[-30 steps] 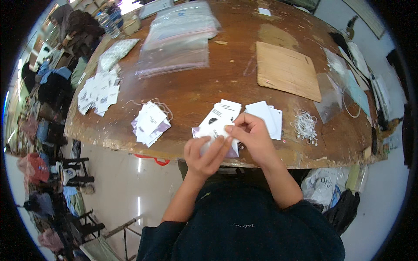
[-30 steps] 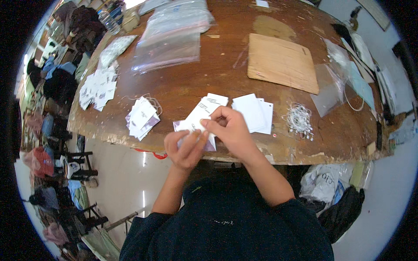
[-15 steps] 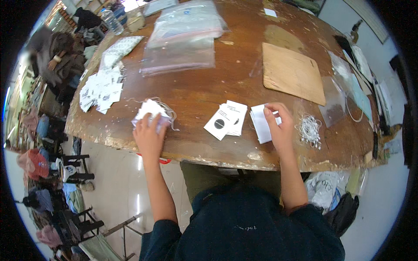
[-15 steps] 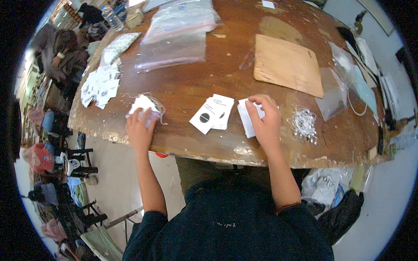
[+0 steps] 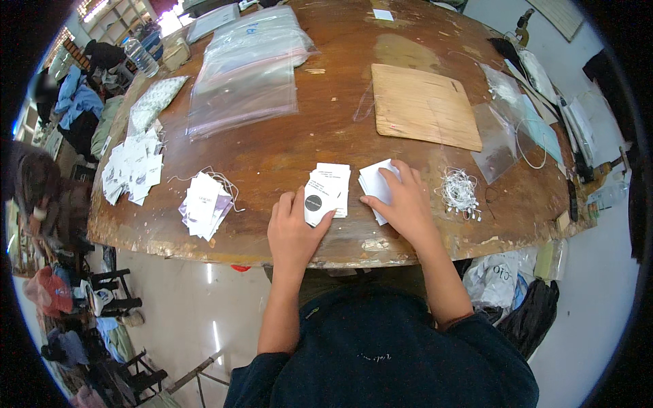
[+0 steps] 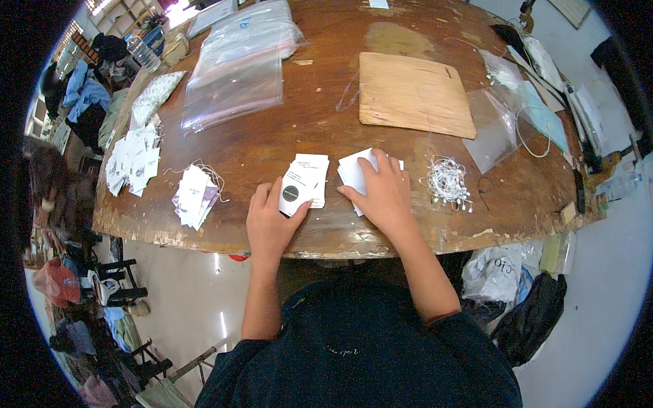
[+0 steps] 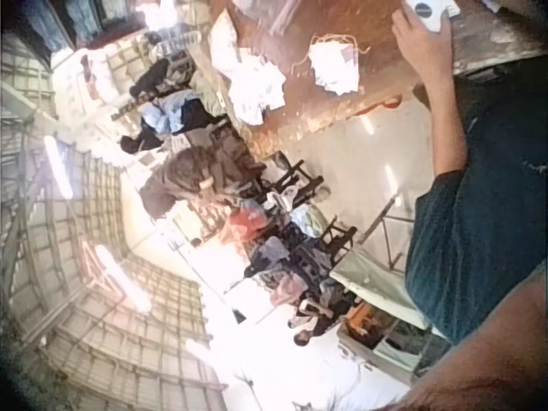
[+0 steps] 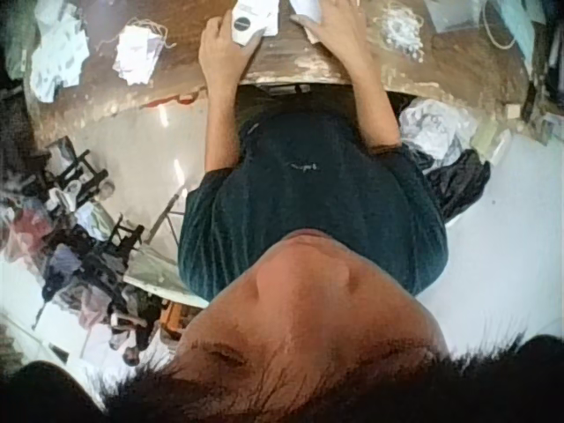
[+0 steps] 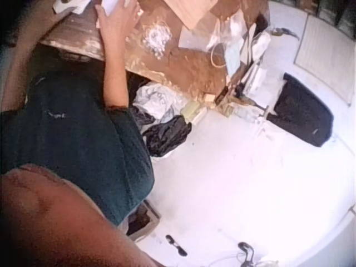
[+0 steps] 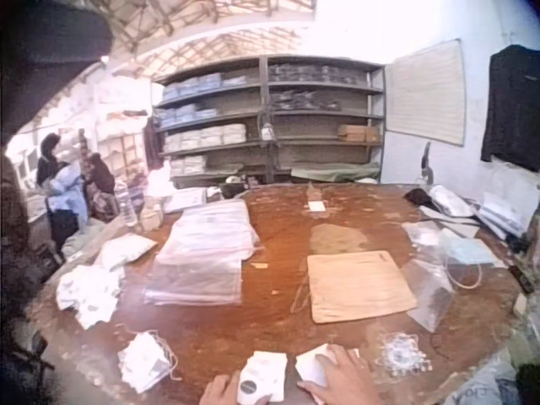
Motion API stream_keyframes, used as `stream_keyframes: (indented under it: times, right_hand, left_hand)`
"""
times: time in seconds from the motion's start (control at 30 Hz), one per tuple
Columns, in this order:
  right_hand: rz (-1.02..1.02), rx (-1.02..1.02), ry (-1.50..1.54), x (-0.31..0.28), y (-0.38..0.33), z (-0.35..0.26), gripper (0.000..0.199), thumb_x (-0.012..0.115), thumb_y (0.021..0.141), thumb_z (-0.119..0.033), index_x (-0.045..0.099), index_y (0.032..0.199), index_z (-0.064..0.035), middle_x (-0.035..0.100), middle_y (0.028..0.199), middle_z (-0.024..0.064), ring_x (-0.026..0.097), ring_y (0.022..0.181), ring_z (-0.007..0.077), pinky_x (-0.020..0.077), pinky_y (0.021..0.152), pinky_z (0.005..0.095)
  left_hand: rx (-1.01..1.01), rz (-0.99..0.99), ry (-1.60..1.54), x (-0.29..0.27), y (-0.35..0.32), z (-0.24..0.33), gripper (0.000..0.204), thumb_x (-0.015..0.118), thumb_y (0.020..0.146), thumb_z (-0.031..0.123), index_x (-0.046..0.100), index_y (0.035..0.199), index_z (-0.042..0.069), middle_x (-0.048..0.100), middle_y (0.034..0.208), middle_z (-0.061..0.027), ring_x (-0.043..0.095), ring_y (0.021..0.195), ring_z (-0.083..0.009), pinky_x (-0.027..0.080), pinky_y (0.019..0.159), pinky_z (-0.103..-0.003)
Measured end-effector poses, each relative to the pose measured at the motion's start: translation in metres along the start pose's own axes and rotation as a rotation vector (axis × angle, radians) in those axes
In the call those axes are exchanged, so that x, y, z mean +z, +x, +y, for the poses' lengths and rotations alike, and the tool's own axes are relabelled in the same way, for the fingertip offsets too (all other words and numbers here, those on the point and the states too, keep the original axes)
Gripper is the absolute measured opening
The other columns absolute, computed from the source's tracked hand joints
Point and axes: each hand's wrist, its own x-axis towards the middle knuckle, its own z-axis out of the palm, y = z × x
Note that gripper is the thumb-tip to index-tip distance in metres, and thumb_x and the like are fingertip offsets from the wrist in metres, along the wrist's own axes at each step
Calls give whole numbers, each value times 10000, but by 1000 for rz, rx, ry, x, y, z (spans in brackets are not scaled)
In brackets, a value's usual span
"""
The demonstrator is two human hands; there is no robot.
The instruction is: The person inserts white strings through holes in small white paper tags and places them into a growing stack on the table. The person repeats this process for multiple tags, handling them one at a time.
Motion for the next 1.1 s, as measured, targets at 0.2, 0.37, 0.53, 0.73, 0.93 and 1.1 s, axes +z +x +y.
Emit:
stream_keyframes:
  times: [0.2,0.37,0.53,0.73,0.93,1.1]
  right_hand:
    - [-17,136,-31,9,13,1,637,761,739,-444,620,1191,-18,539,1283,130,501,1138,344,411,961,461]
    - [109,60,-70,17,7,1,590,763,748,-395,607,1208,-61,549,1229,120,511,1119,315,419,925,474]
    - [237,40,36,26,5,4,477,764,763,-264,615,1174,-72,557,1162,109,526,1082,304,434,878,441]
    - [189,229,653,-3,16,22,236,724,815,-69,657,1039,-30,622,904,42,580,828,159,470,741,285]
    - [134,199,1152,-32,4,34,142,710,870,-102,673,963,-2,635,784,7,554,685,52,441,592,205]
    - [192,324,811,5,22,45,162,718,856,-120,663,945,3,647,787,18,576,717,95,467,644,242]
  left_hand:
    - [-24,131,-258,-1,3,-2,573,795,746,204,586,1218,-43,547,1062,-155,565,966,-311,485,827,-380]
    - [-297,58,-693,0,-1,-8,278,707,856,61,609,1095,-40,644,957,-86,605,873,-159,475,774,-283]
    - [-516,74,-1072,-1,-10,-12,200,687,892,56,587,1053,-7,661,958,-69,611,851,-98,490,745,-233]
    - [-419,32,-1253,-2,-5,-5,362,634,911,19,485,1239,-13,646,1088,-104,627,953,-119,531,764,-251]
    - [-496,-141,-1280,-8,-2,12,447,557,948,40,415,1371,11,616,1221,-114,639,1022,-148,583,683,-251]
    - [-472,-97,-1294,0,-1,17,407,537,959,53,439,1353,27,623,1213,-94,644,1014,-148,595,653,-249]
